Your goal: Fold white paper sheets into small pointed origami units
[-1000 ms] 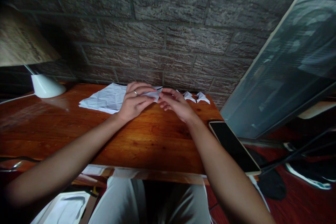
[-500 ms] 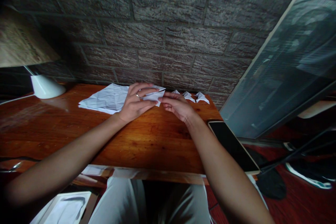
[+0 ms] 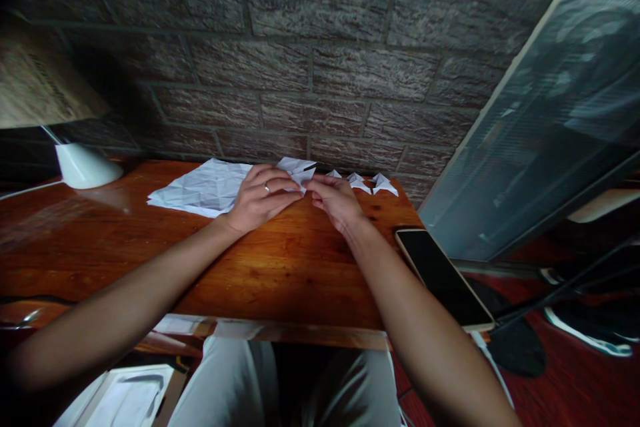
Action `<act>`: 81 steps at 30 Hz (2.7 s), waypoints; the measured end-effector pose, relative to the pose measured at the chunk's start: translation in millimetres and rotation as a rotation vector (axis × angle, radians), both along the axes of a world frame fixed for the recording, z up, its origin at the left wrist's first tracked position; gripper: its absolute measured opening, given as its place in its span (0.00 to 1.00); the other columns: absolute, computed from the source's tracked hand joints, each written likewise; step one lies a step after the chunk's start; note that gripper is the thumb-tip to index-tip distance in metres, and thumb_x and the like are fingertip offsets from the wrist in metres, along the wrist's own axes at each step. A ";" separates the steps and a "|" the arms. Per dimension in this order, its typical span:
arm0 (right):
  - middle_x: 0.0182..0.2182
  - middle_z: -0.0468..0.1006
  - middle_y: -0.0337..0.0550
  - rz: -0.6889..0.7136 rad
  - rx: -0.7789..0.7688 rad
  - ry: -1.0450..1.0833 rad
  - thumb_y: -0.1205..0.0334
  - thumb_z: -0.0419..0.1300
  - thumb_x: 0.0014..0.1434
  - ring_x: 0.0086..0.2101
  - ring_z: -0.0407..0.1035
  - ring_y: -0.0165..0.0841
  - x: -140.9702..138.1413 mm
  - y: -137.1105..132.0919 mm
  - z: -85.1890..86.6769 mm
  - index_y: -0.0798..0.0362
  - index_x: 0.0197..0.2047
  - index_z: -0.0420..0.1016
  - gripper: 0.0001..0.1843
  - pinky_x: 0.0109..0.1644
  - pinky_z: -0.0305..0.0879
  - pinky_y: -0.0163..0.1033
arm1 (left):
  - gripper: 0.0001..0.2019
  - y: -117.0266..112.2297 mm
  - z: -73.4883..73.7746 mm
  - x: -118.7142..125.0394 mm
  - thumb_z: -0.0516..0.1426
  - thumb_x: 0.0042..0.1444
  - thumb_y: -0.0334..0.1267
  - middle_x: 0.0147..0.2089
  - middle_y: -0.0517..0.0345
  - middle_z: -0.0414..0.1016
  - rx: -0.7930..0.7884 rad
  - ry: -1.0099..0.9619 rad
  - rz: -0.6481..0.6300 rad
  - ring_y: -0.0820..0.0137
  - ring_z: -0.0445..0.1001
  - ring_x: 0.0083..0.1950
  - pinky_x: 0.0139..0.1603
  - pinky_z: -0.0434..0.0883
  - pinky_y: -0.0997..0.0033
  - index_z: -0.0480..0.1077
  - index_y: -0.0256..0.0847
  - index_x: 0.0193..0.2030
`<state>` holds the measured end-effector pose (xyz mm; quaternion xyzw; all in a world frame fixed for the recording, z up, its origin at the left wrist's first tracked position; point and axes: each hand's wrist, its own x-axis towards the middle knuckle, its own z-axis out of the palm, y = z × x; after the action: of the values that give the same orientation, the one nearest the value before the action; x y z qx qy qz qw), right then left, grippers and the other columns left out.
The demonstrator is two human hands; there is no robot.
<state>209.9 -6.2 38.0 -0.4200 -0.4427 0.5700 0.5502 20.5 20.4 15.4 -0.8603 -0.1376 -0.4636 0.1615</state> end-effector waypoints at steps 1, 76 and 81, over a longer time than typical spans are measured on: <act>0.21 0.72 0.33 0.000 0.005 0.004 0.60 0.75 0.32 0.23 0.57 0.21 -0.5 0.1 -0.5 0.54 0.27 0.77 0.17 0.27 0.54 0.31 | 0.06 0.1 -0.1 -0.2 0.59 0.63 0.37 0.46 0.60 0.82 -0.004 0.003 0.000 0.67 0.75 0.51 0.56 0.66 0.57 0.78 0.52 0.43; 0.22 0.71 0.30 -0.099 -0.080 0.119 0.66 0.70 0.34 0.22 0.54 0.20 -9.4 -1.7 -3.4 0.53 0.25 0.70 0.14 0.24 0.48 0.29 | 0.05 -2.2 -0.2 3.9 0.59 0.64 0.38 0.42 0.59 0.83 0.055 -0.039 0.073 0.67 0.75 0.45 0.47 0.65 0.61 0.78 0.46 0.39; 0.22 0.72 0.31 -0.093 -0.085 0.150 0.67 0.70 0.34 0.22 0.54 0.20 -9.9 0.2 -5.1 0.53 0.24 0.70 0.13 0.24 0.47 0.29 | 0.05 -1.5 -0.6 3.6 0.59 0.63 0.38 0.42 0.59 0.84 0.068 -0.027 0.074 0.67 0.75 0.44 0.46 0.65 0.61 0.78 0.45 0.38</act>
<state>200.0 -6.0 32.9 -0.4191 -0.3557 0.5921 0.5892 24.1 18.9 14.8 -0.8423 -0.1557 -0.4731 0.2059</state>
